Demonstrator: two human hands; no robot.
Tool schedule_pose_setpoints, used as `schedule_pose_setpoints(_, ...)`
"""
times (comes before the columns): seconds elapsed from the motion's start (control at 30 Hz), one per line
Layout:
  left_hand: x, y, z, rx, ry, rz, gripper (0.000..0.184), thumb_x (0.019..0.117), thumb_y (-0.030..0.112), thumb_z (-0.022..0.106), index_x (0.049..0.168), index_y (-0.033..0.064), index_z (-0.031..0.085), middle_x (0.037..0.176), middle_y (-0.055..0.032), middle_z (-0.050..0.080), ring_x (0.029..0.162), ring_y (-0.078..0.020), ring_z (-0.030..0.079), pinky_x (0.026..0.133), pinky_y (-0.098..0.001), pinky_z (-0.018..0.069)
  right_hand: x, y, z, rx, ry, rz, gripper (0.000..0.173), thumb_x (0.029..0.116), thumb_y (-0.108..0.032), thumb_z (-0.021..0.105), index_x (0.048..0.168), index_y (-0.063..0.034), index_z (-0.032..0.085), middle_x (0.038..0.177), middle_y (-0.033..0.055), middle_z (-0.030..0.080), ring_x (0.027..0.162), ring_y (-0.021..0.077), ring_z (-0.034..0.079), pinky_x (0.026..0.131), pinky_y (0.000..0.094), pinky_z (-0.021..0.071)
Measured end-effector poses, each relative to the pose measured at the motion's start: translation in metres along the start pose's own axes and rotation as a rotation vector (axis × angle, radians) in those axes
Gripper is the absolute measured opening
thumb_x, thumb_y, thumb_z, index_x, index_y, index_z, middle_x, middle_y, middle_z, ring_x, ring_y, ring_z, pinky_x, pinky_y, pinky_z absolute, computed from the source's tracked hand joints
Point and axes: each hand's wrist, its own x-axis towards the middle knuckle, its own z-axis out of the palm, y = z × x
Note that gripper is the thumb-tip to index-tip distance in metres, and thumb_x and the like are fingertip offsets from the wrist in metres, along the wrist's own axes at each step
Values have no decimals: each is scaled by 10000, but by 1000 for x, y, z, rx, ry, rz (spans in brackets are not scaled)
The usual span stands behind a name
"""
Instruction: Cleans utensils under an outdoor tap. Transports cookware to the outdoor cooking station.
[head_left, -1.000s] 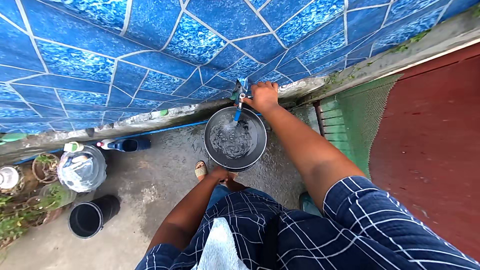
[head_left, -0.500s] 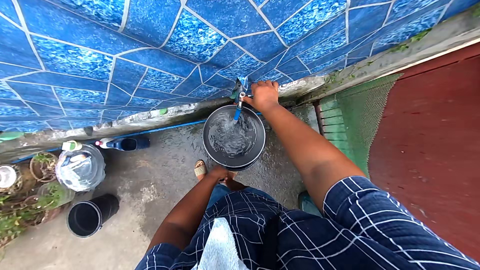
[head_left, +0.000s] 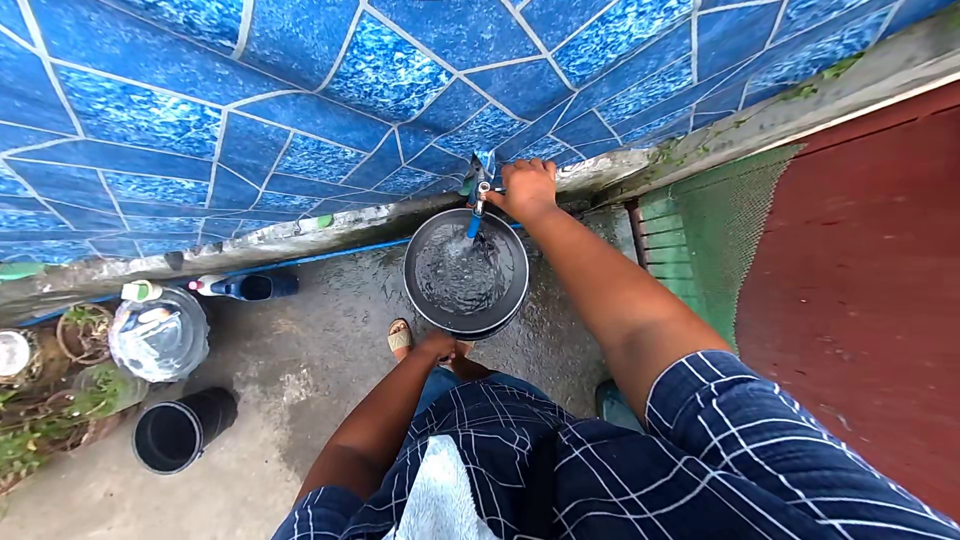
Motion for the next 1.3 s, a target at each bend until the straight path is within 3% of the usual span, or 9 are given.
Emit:
schedule_pose_setpoints(0.5, -2, 2, -2, -18, 14, 27, 392, 1026, 170, 590, 1354, -12, 477, 931, -69, 574, 688, -101, 563, 659, -255, 503, 1, -1, 1, -29, -6, 4, 576, 964, -507, 680, 1198, 18, 683, 1309, 238, 650, 1294, 439, 554, 1075, 636, 367)
schedule_pose_setpoints(0.87, 4, 1, -4, 19, 13, 29, 413, 1035, 206, 572, 1368, -21, 483, 991, -105, 603, 758, -139, 600, 729, -302, 528, -2, -2, 0, -2, 7, -16, 571, 970, -479, 682, 1213, 38, 677, 1320, 266, 639, 1294, 461, 553, 1081, 659, 356)
schedule_pose_setpoints(1.3, 8, 3, -6, 13, 9, 31, 433, 1022, 184, 589, 1384, -9, 450, 951, -82, 581, 712, -115, 581, 686, -274, 518, -1, -2, 0, -34, -4, -18, 581, 981, -494, 664, 1211, 39, 672, 1317, 259, 641, 1296, 447, 555, 1086, 642, 356)
